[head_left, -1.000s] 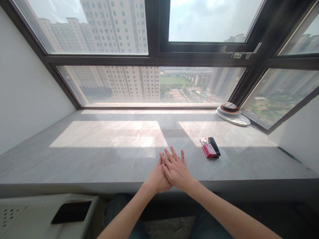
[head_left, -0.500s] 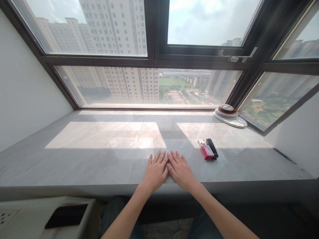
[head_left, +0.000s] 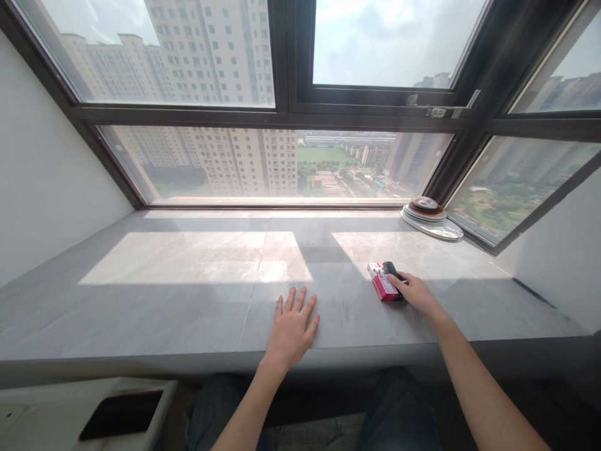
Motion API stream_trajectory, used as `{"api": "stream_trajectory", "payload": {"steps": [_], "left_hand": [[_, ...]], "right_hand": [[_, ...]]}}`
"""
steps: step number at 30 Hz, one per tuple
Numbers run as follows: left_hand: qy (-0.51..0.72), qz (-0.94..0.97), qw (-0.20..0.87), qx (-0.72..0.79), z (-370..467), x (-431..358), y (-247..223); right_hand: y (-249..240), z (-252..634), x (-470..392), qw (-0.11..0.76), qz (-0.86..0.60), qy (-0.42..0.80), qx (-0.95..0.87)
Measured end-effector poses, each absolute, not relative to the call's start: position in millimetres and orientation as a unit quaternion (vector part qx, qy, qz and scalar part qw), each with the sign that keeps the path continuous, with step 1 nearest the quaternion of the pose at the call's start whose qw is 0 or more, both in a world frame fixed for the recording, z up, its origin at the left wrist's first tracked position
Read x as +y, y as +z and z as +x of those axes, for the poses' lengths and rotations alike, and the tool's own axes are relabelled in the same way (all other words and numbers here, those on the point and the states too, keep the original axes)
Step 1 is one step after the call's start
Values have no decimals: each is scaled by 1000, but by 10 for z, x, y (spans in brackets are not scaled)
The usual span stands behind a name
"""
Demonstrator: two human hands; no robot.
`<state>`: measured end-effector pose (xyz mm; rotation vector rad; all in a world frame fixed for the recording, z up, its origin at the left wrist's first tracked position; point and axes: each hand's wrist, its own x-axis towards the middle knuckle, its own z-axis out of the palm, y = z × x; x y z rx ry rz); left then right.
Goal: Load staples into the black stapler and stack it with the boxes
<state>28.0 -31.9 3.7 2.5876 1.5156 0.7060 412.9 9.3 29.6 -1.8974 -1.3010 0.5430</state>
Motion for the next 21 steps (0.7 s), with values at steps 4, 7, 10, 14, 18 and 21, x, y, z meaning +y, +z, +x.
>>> {"api": "stream_trajectory", "payload": {"steps": [4,7,10,14,18,21], "left_hand": [[262,813,73,515,310,-294,82],[292,766,122,559,377,-230,173],[301,710,164,615,466,-133,282],[278,670,123,677,574,-46,377],[242,674,68,695,556,-79,387],[240,691,60,679,438,-140,347]], "right_hand": [[192,3457,80,430,-693,283,-505],[133,2695,77,477,-647,318,-503],[109,2130,95,504,-629,326,-495],[125,2046,57,520,-639,312,-474],[156,2347,-111,515,-662,298,-456],[169,2469,-234,508,-666,294,-460]]}}
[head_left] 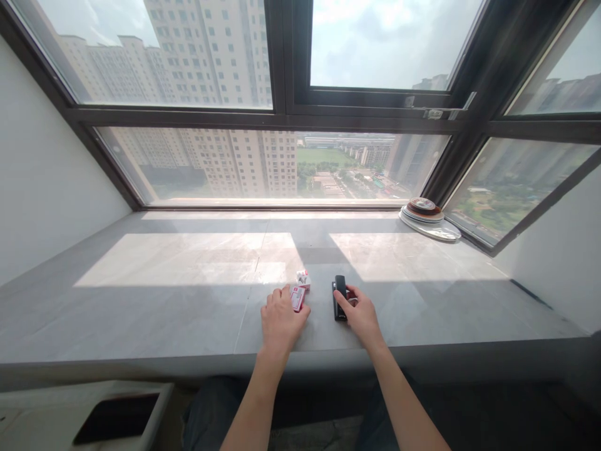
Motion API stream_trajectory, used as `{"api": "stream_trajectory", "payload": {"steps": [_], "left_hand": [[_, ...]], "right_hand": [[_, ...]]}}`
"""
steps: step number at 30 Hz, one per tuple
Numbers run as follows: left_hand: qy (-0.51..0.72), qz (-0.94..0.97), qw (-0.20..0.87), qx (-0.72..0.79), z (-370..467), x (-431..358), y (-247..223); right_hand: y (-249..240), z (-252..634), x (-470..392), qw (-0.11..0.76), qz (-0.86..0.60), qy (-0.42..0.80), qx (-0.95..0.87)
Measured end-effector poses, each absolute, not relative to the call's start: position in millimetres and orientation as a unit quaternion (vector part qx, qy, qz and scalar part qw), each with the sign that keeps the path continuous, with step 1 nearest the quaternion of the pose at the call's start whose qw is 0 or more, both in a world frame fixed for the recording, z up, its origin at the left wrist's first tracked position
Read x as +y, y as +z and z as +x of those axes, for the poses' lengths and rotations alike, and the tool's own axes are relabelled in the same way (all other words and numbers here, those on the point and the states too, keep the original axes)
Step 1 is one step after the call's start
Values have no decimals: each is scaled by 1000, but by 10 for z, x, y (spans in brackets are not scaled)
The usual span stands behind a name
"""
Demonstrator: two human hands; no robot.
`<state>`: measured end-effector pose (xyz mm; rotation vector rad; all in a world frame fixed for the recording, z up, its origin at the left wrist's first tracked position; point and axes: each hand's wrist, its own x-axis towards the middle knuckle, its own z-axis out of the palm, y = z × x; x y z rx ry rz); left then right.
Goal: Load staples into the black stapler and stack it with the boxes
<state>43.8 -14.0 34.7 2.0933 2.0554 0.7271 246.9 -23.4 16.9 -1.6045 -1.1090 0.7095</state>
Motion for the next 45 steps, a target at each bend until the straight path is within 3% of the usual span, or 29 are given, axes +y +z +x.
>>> {"api": "stream_trajectory", "payload": {"steps": [14,22,26,34,40,45], "left_hand": [[281,637,44,716,-330,390,336],[254,589,-23,767,-777,-182,203],[274,622,-51,731,-597,-329,265],[307,742,8,596,380,-131,408],[275,698,40,660,197,-167,303],[277,803,114,515,143,-442,294]], "right_hand": [[89,2490,-270,495,-669,286,-475],[40,2498,-264,492,-674,263,-484],[32,2485,-257,501,-668,251,-491],[103,2476,-323,489,-662,247,-511],[372,2705,-354,417,-649,186,-609],[462,2399,-250,388,-607,175,-672]]}}
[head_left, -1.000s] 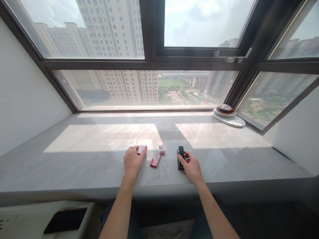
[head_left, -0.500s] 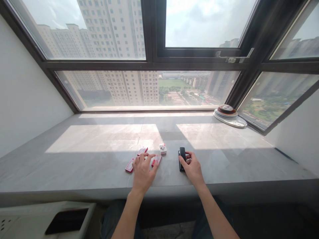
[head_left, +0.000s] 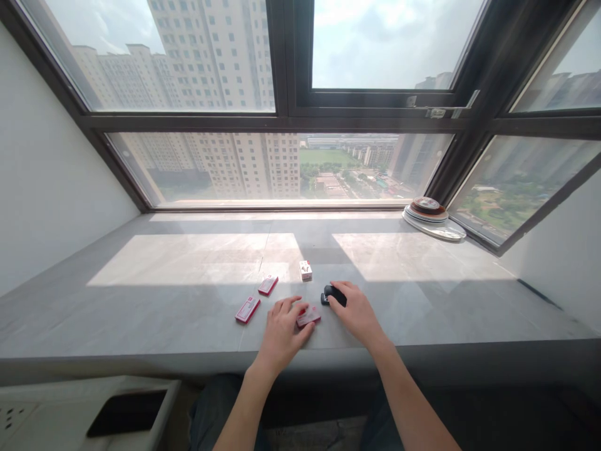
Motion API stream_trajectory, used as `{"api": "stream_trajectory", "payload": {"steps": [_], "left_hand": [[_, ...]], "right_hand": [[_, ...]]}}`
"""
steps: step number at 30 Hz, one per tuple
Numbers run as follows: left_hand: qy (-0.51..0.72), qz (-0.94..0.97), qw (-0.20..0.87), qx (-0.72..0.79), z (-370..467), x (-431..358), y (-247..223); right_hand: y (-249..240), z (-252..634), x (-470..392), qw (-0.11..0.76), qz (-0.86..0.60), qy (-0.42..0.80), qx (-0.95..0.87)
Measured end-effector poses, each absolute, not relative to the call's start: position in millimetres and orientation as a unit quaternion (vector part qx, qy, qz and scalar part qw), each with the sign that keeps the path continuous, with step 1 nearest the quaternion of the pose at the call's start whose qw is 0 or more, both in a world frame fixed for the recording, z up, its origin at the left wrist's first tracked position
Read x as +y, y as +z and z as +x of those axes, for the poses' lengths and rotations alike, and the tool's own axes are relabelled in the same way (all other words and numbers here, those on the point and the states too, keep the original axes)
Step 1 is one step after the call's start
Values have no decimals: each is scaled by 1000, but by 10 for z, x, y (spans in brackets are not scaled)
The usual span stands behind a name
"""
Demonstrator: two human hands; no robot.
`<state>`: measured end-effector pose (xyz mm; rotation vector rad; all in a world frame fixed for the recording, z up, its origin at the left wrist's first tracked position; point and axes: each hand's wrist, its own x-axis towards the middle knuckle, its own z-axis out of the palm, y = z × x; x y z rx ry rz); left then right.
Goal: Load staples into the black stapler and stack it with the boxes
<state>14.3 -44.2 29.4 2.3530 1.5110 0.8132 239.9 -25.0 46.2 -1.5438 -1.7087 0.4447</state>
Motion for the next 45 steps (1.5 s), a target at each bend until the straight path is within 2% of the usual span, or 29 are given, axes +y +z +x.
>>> {"api": "stream_trajectory", "payload": {"steps": [3,7,13,16,20,23,26,30,34,40,45], "left_hand": [[274,838,133,452,161,-520,323],[259,840,125,460,145,-517,307],[270,822,122,486,62,-471,287],[282,816,157,480,-4,-463,310],[301,791,215,487,-81,-438,332],[298,788,218,493,-71,-395,328],[293,793,197,497,-36,-343,311],[298,791,201,495,-79,-302,298],[305,790,227,482,-157,-311,309],[317,789,206,484,-136,-313,290],[315,792,209,479,-170,-290,273]], "right_hand": [[444,2037,-186,393,-597,151,-683],[486,1742,-78,416,-601,156,-664],[479,2149,104,618,-554,357,-428],[315,2580,50,655,-534,436,-309],[134,2922,-176,579,-604,459,-298],[110,2765,-337,449,-640,485,-392],[151,2376,-419,345,-597,513,-512],[233,2116,-411,349,-601,452,-559],[283,2312,-383,361,-639,413,-540],[256,2293,-399,347,-621,443,-546],[232,2299,-388,349,-635,413,-552]]}}
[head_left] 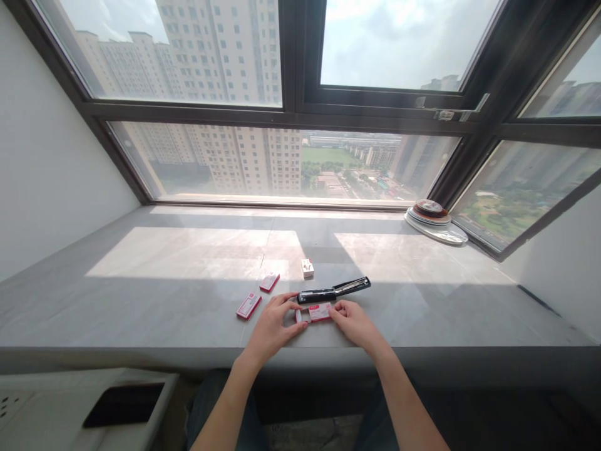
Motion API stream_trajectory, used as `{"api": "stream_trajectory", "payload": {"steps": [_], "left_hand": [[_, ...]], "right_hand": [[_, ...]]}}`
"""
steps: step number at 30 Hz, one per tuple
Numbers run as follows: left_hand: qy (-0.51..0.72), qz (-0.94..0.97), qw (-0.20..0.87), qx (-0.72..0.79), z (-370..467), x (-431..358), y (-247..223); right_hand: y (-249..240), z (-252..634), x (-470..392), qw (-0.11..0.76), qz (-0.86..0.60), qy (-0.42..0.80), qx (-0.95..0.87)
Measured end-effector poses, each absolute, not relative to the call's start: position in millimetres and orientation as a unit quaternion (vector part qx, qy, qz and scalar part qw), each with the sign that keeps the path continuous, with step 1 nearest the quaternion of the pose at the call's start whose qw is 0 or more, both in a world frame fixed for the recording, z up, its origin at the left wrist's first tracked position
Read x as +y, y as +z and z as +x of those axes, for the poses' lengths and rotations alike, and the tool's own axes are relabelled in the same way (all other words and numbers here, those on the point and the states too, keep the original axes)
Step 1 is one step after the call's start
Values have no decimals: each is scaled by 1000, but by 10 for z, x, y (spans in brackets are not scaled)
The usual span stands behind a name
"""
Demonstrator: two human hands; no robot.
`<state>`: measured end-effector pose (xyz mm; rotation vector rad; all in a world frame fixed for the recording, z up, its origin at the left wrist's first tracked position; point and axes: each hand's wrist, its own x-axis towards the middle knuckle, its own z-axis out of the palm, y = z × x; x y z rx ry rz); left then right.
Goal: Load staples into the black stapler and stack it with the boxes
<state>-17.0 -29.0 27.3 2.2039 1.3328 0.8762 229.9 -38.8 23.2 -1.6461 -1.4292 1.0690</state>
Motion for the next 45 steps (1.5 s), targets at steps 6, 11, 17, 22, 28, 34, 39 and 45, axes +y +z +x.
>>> {"api": "stream_trajectory", "payload": {"steps": [6,11,17,22,28,34,39,45], "left_hand": [[300,805,183,477,-125,-330,330],[299,808,166,480,-60,-355,362],[316,802,190,470,-94,-335,350],[335,795,214,459,-140,-342,327],[335,795,218,456,-143,-312,305],[344,794,217,451,-207,-354,349],[332,763,140,537,-221,-449,314],[302,770,90,554,153,-513,302]], "right_hand": [[409,2424,-385,379,-643,319,-584],[417,2026,-216,384,-585,358,-618],[208,1737,5,433,-568,414,-564],[355,1695,-2,418,-554,323,-643],[608,1768,-193,291,-526,233,-765],[603,2086,-368,229,-547,235,-770],[385,2419,-416,232,-664,202,-681],[198,2282,-420,255,-630,214,-702]]}}
